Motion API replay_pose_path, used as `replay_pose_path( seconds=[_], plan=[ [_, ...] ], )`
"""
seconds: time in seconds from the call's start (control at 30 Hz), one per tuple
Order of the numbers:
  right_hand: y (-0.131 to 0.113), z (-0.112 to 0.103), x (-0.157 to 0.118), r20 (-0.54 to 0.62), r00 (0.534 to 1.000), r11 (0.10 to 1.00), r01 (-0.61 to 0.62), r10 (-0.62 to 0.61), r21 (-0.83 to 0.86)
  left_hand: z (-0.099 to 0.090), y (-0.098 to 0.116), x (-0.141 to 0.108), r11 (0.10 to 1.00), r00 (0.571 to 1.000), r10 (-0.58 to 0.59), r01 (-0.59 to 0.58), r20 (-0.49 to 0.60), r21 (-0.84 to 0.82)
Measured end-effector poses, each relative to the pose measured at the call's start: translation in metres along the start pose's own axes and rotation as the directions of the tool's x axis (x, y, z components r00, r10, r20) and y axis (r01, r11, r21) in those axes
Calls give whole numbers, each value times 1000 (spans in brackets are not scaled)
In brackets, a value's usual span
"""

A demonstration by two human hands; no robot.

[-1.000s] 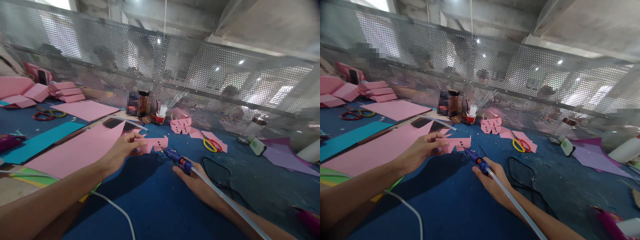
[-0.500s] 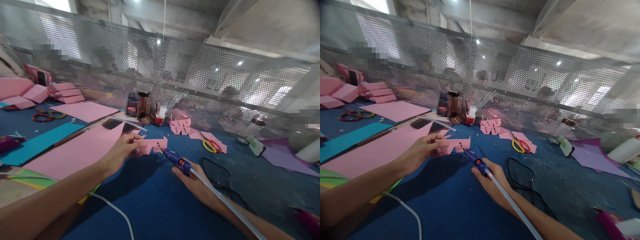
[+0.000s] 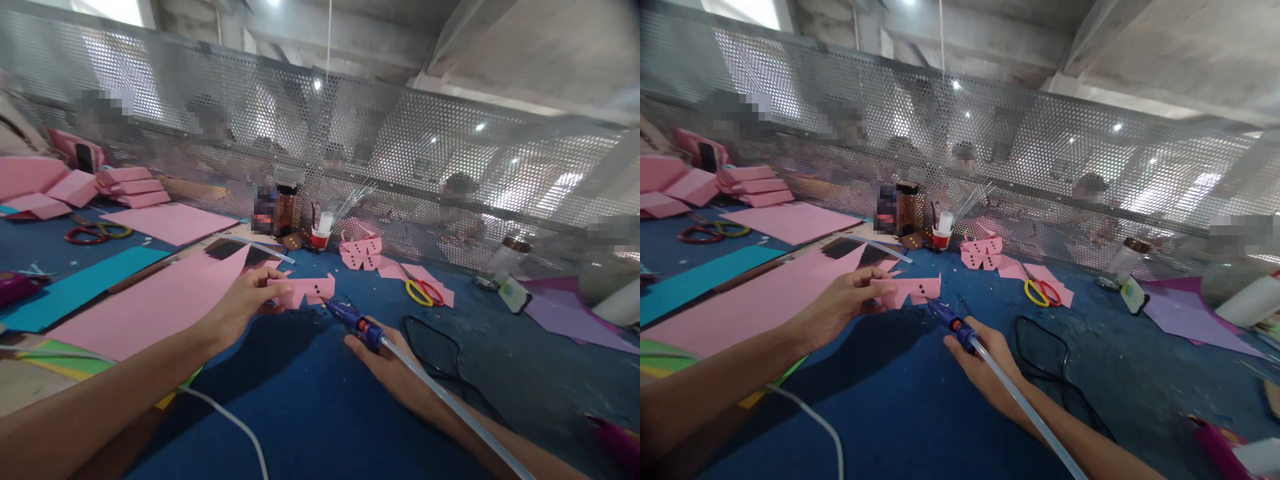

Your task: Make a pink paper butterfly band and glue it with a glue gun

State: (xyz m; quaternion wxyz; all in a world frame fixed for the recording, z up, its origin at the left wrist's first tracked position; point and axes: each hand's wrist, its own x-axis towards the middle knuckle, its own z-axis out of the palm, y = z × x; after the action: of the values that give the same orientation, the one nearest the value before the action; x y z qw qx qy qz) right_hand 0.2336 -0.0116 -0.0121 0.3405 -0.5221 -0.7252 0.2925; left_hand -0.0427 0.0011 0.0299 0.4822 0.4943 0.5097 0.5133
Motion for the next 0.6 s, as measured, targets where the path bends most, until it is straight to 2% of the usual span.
replay_pose_path(
  seconds=[0.27,0.6],
  plan=[
    [-6,-4,2,73,997,997,33,-38,67,-1,0,0,1000,1000,7,-7,7,-3],
    [-8,-3,2,61,998,997,0,-5,74,-1,0,1,1000,1000,2,-2,11,-2]
  ],
)
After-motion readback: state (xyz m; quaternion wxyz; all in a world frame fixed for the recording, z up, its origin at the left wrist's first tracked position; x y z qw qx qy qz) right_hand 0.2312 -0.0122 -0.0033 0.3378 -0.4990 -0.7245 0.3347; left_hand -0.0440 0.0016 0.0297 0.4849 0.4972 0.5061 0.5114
